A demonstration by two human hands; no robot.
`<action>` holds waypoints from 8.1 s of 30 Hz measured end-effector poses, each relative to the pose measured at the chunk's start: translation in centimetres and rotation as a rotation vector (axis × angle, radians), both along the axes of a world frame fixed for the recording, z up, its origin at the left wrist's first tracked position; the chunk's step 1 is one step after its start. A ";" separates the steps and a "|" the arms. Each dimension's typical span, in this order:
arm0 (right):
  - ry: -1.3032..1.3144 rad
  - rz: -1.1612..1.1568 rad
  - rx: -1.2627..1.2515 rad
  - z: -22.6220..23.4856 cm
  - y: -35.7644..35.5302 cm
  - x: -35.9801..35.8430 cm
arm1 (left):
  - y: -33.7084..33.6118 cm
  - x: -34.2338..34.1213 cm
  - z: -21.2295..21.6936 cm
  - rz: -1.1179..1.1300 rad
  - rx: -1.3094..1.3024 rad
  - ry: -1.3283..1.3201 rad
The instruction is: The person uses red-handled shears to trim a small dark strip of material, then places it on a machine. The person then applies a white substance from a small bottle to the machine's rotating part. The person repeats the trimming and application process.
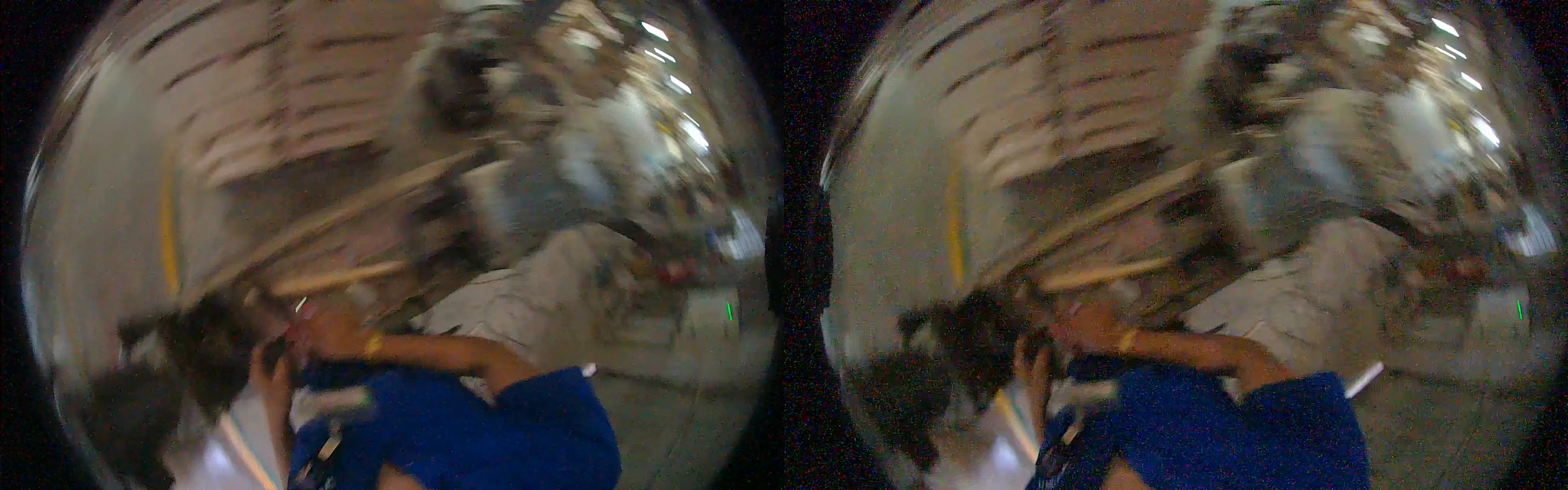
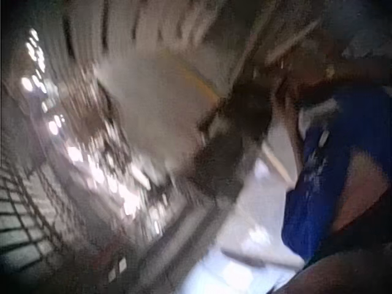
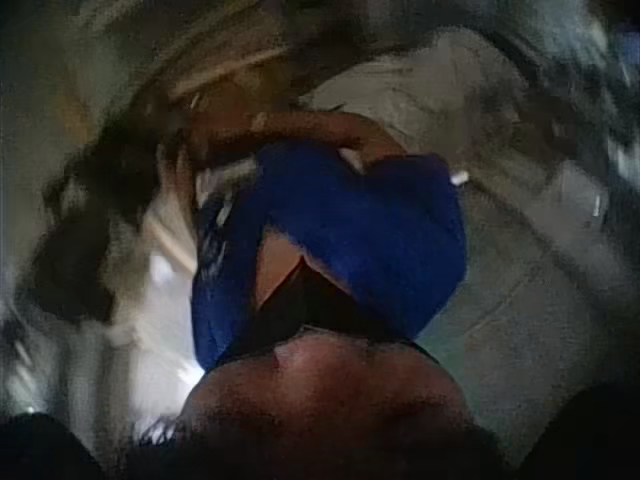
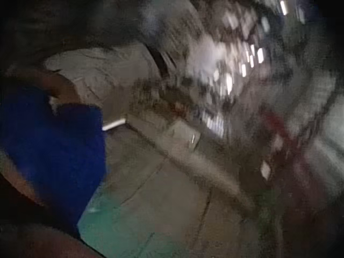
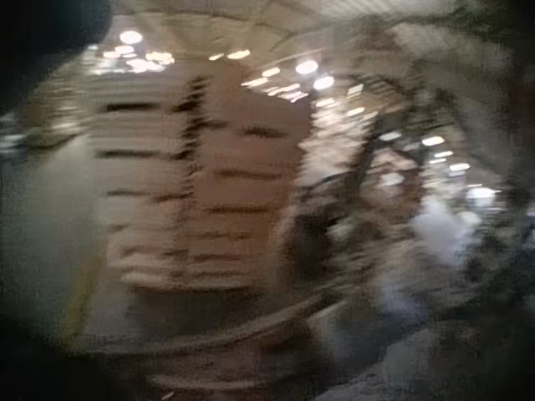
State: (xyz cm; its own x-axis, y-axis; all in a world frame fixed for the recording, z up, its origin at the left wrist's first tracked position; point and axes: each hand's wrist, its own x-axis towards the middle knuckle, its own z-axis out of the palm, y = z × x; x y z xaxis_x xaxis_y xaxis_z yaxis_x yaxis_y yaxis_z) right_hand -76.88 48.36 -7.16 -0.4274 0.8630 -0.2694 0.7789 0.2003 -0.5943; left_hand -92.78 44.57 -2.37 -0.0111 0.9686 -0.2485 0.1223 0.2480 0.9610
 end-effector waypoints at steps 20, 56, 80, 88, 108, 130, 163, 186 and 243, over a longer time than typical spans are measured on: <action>0.600 -0.332 -0.238 3.3 -0.2 6.2 | 5.5 4.8 6.4 0.085 0.112 -0.087; 0.919 -0.135 -0.337 10.8 -2.6 13.1 | 7.5 9.4 10.4 -0.272 -0.046 -0.222; 0.882 -0.194 -0.352 6.1 -4.3 12.1 | 7.4 8.6 10.0 -0.353 -0.014 -0.159; 0.762 -0.239 -0.360 7.4 -4.5 11.7 | 7.2 8.3 10.3 -0.338 -0.062 -0.142; 0.839 -0.007 -0.425 10.1 -2.9 13.2 | 7.2 6.9 9.7 -0.472 0.039 -0.004; 0.451 0.056 -0.304 10.0 -2.7 14.3 | 7.4 6.3 8.7 -0.534 -0.098 0.071; 0.811 -0.118 -0.519 11.8 -2.7 11.8 | 5.5 7.7 9.5 -0.124 -0.097 -0.267; 0.638 -0.095 -0.278 9.8 -3.1 12.0 | 5.7 7.5 9.5 -0.133 -0.146 -0.216; 0.815 -0.351 0.070 12.3 2.1 11.4 | 7.0 6.4 6.1 0.014 0.020 -0.221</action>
